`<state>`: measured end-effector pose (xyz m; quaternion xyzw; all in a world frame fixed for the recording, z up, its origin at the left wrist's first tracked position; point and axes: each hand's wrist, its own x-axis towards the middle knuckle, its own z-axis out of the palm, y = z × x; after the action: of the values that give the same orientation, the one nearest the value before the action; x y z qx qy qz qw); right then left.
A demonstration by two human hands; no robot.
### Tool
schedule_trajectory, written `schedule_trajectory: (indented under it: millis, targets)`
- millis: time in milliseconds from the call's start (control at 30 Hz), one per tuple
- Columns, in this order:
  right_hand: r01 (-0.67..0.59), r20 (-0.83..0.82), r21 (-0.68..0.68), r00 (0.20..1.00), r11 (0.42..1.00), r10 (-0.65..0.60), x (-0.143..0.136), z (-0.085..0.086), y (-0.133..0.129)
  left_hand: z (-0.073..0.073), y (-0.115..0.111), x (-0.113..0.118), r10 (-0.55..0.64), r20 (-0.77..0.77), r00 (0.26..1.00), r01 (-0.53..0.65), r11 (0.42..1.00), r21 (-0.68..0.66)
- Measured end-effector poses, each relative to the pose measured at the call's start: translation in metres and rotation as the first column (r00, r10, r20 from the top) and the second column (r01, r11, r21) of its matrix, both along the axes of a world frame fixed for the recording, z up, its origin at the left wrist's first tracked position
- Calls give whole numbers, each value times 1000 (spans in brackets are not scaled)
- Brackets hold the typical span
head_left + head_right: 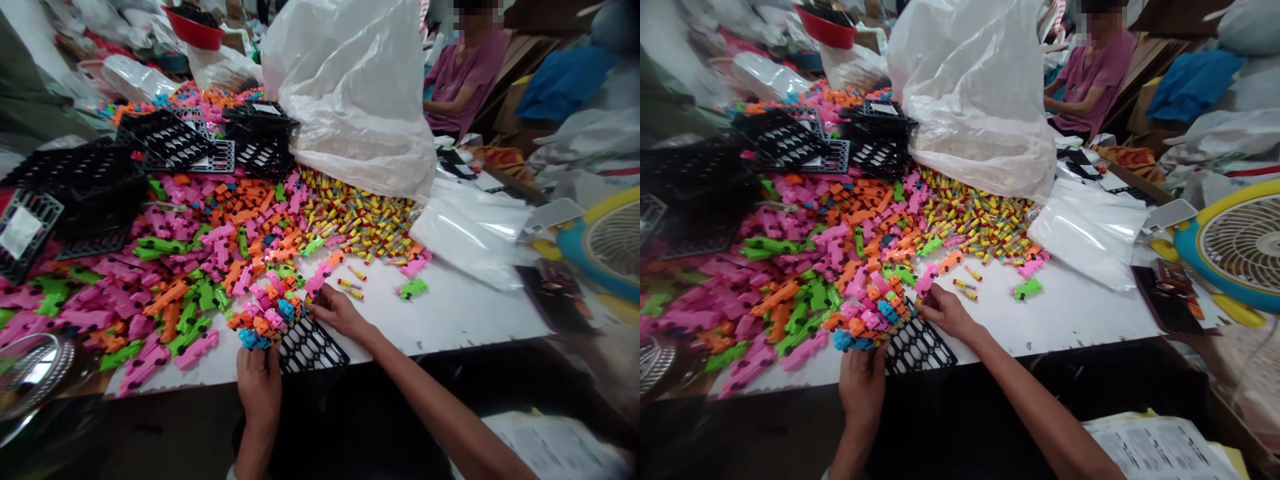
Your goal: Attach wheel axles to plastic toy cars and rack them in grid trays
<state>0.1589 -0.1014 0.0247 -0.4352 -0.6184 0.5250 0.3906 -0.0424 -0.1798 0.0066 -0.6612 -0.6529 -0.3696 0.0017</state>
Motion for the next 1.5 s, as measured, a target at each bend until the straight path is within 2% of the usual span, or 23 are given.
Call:
schedule_trajectory:
  millis: [67,133,200,333,433,533,567,633,733,800,867,967,1067,1167,1233,1300,1400,1500]
  targets:
    - [-11,144,132,990,991,-8,3,1,0,0,0,0,2,21,1000,-1,1000,-17]
    - [-82,272,269,962,960,6,2,5,-2,-1,0,0,14,34,999,-13,999,-35]
    - [-159,333,339,942,927,40,-1,10,-3,-1,1,-1,27,29,999,-26,999,-35]
    - [-135,329,318,944,938,25,-6,15,-8,-2,2,-2,25,2,1000,-25,1000,-15]
    - [-116,236,266,970,957,52,2,16,-8,-1,0,-1,19,-11,1000,-19,999,-27]
    - [-137,216,282,974,950,76,16,21,11,-2,-1,1,32,7,999,-32,999,-14]
    - [-130,263,315,964,940,45,19,23,23,-2,-1,1,38,9,999,-38,999,-3]
    - [-60,416,403,901,913,-125,21,27,51,-3,0,1,42,-9,999,-41,999,19]
    - [79,583,510,700,857,-412,15,30,93,-3,2,0,28,-51,998,-26,999,39]
    - [108,614,531,635,841,-469,12,32,108,-1,3,-1,14,-77,997,-10,999,42]
    - [120,606,541,631,832,-485,15,32,110,1,4,-2,11,-92,996,-7,999,46]
    - [128,527,602,677,788,-513,29,29,83,2,4,-3,21,-101,995,-14,998,67]
    - [38,518,614,734,788,-439,38,24,37,0,5,-3,22,-122,992,-9,995,104]
    - [-120,626,571,703,812,-336,34,20,-4,-2,7,-1,32,-142,989,-15,992,122]
    - [-243,695,551,664,798,-277,29,20,-14,-1,8,0,37,-154,987,-17,992,126]
    - [-294,726,550,631,782,-273,26,23,-7,1,9,0,30,-156,987,-11,993,119]
    - [-299,727,577,613,760,-311,23,27,26,2,8,0,21,-141,990,-6,995,104]
    - [-417,763,552,601,723,-236,22,29,58,2,7,-2,24,-141,990,-10,995,99]
